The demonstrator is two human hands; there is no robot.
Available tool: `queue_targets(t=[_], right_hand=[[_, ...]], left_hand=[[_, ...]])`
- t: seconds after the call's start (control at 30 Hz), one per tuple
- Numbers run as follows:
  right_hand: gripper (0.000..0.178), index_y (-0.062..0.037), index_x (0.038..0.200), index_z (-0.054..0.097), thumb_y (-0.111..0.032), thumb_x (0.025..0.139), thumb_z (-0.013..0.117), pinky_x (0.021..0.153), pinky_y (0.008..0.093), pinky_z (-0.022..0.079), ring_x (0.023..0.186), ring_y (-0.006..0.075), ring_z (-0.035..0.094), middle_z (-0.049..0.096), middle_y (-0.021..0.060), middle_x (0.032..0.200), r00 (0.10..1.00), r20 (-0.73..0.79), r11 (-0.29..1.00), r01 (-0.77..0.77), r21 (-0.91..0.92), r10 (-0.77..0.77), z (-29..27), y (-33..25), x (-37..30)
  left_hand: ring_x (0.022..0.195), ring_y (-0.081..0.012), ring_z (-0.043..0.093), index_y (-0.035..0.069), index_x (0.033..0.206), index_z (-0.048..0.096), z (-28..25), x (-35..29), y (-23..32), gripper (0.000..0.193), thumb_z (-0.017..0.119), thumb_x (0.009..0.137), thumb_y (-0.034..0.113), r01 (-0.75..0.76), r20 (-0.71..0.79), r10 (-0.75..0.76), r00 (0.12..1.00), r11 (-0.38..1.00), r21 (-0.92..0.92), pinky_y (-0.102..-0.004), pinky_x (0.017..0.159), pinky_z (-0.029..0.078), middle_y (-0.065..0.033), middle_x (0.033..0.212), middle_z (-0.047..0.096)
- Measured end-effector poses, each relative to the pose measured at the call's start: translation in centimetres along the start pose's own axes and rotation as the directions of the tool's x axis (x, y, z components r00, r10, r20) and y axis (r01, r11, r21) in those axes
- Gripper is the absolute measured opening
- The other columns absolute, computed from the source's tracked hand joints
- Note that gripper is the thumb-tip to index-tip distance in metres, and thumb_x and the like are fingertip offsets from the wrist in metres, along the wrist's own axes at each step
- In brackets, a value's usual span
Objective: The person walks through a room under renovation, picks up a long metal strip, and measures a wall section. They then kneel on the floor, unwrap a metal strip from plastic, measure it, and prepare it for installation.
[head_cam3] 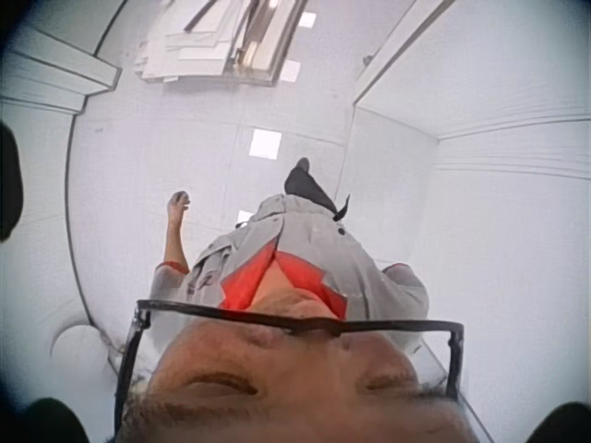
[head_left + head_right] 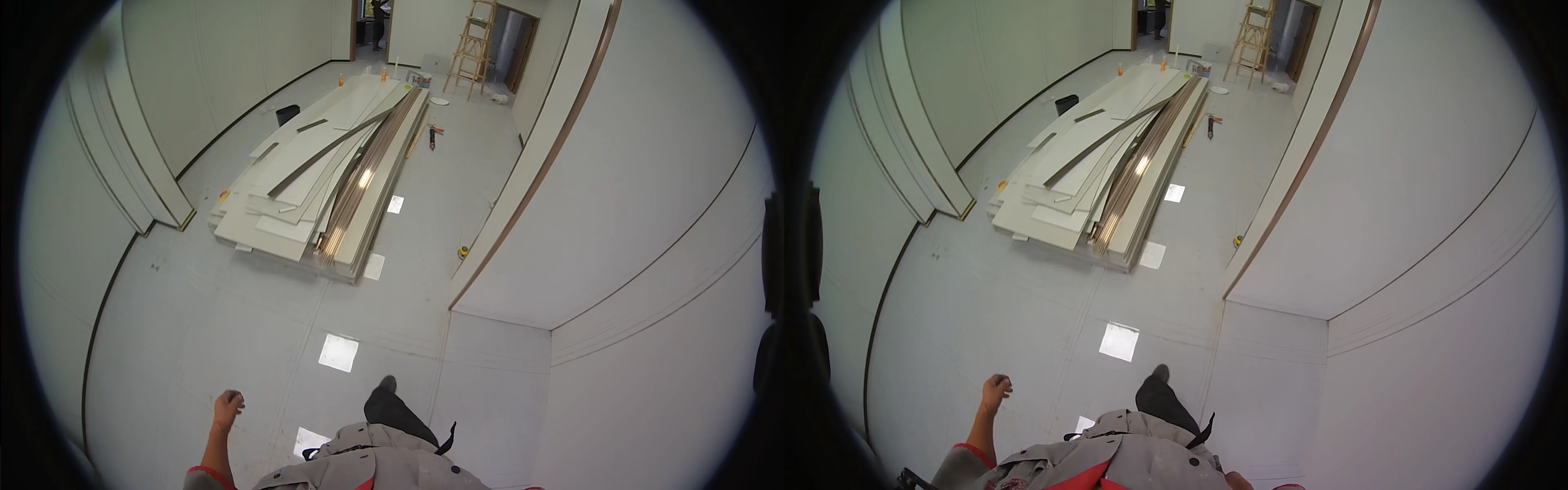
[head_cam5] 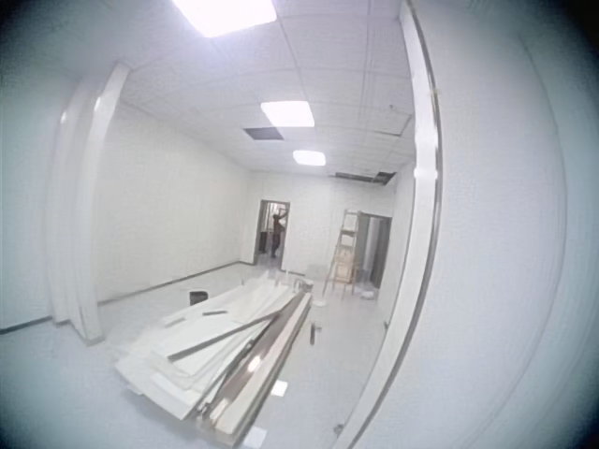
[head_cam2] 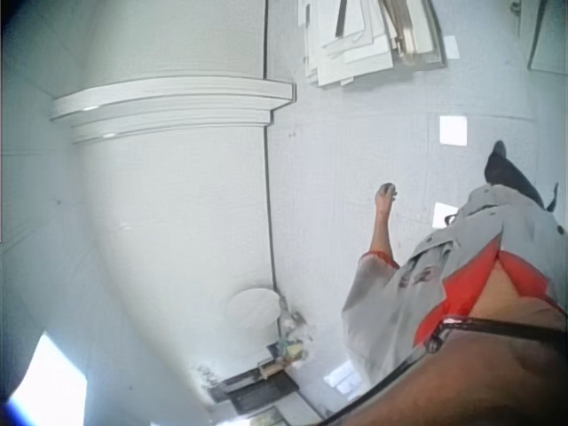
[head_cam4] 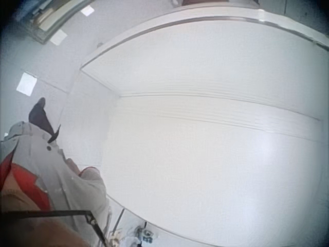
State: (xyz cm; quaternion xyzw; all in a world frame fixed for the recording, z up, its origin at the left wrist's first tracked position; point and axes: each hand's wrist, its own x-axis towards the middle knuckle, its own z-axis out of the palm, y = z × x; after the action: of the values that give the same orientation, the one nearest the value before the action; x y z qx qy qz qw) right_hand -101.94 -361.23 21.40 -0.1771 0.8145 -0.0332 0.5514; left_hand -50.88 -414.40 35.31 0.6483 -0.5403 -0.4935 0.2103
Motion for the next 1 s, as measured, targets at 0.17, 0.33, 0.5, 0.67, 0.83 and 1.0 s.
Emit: queue_targets(t=[0.17, 0.33, 0.5, 0.67, 0.83, 1.0], right_hand=[[0.039, -0.0009, 0.07, 0.063, -0.036, 0.087, 0.066, 0.049, 0.0376, 0.047, 0.049, 0.0221, 0.059, 0.062, 0.0099, 0.06, 0.975, 0.027, 0.969, 0.216, 0.115, -0.221, -18.6, -19.1, 8.8], [0.034, 0.0, 0.083, 0.056, -0.031, 0.088, 0.068, 0.049, 0.0329, 0.046, 0.051, 0.0195, 0.054, 0.056, 0.0074, 0.064, 0.994, -0.022, 0.87, 0.106, 0.481, -0.109, -35.5, -37.8, 15.0], [0.036, 0.0009, 0.08, 0.062, -0.033, 0.09, 0.066, 0.052, 0.0355, 0.049, 0.058, 0.0207, 0.061, 0.064, 0.0117, 0.072, 0.997, -0.029, 0.954, 0.078, 0.291, -0.072, -44.5, -46.5, 25.3], [0.037, 0.0015, 0.08, 0.064, -0.034, 0.091, 0.065, 0.053, 0.037, 0.049, 0.059, 0.0218, 0.063, 0.065, 0.0128, 0.073, 1.0, 0.0, 0.965, 0.005, 0.262, -0.005, -50.0, -49.3, 29.1], [0.037, 0.0018, 0.081, 0.064, -0.034, 0.091, 0.064, 0.054, 0.0376, 0.049, 0.059, 0.0223, 0.063, 0.065, 0.0129, 0.073, 0.978, 0.079, 0.847, -0.206, 0.49, 0.191, -59.5, -52.3, 28.0], [0.038, 0.0021, 0.081, 0.065, -0.034, 0.091, 0.064, 0.054, 0.0382, 0.049, 0.06, 0.0229, 0.063, 0.065, 0.013, 0.072, 0.955, 0.107, 0.699, -0.277, 0.659, 0.277, -65.8, -56.8, 34.4]], left_hand=[[0.076, -0.0223, 0.069, 0.003, 0.106, 0.067, 6.6, 6.7, 2.0, 0.029, 0.067, 0.088, 0.025, 0.371, 0.266, -0.395, 0.879, 0.918, 0.139, -0.0347, 0.062, 0.055, -0.0092, 0.089, 0.068], [0.073, -0.0211, 0.069, 0.002, 0.096, 0.071, 15.1, 17.4, 7.3, 0.032, 0.066, 0.087, 0.033, 0.054, 0.364, -0.291, 0.885, 0.84, 0.54, -0.0361, 0.066, 0.056, -0.0111, 0.09, 0.072], [0.07, -0.0203, 0.068, 0.001, 0.097, 0.07, 21.5, 38.2, 15.5, 0.029, 0.067, 0.088, 0.029, 0.075, 0.399, -0.329, 0.856, 0.842, 0.534, -0.0349, 0.061, 0.055, -0.0105, 0.086, 0.07], [0.066, -0.0195, 0.066, 0.001, 0.098, 0.068, 27.9, 64.1, 34.3, 0.026, 0.068, 0.088, 0.025, 0.229, 0.349, -0.336, 0.875, 0.922, 0.313, -0.0338, 0.056, 0.054, -0.01, 0.082, 0.069], [0.071, -0.0148, 0.065, 0.001, 0.102, 0.066, 39.4, 86.3, 61.1, 0.024, 0.062, 0.09, 0.022, -0.135, 0.416, 0.006, 0.909, 0.95, 0.281, -0.0285, 0.057, 0.051, -0.0055, 0.08, 0.065], [0.075, -0.014, 0.064, 0.0, 0.109, 0.065, 55.2, 96.2, 79.8, 0.026, 0.059, 0.092, 0.02, -0.331, 0.478, 0.198, 0.856, 0.92, 0.212, -0.0279, 0.062, 0.05, -0.005, 0.083, 0.066]])
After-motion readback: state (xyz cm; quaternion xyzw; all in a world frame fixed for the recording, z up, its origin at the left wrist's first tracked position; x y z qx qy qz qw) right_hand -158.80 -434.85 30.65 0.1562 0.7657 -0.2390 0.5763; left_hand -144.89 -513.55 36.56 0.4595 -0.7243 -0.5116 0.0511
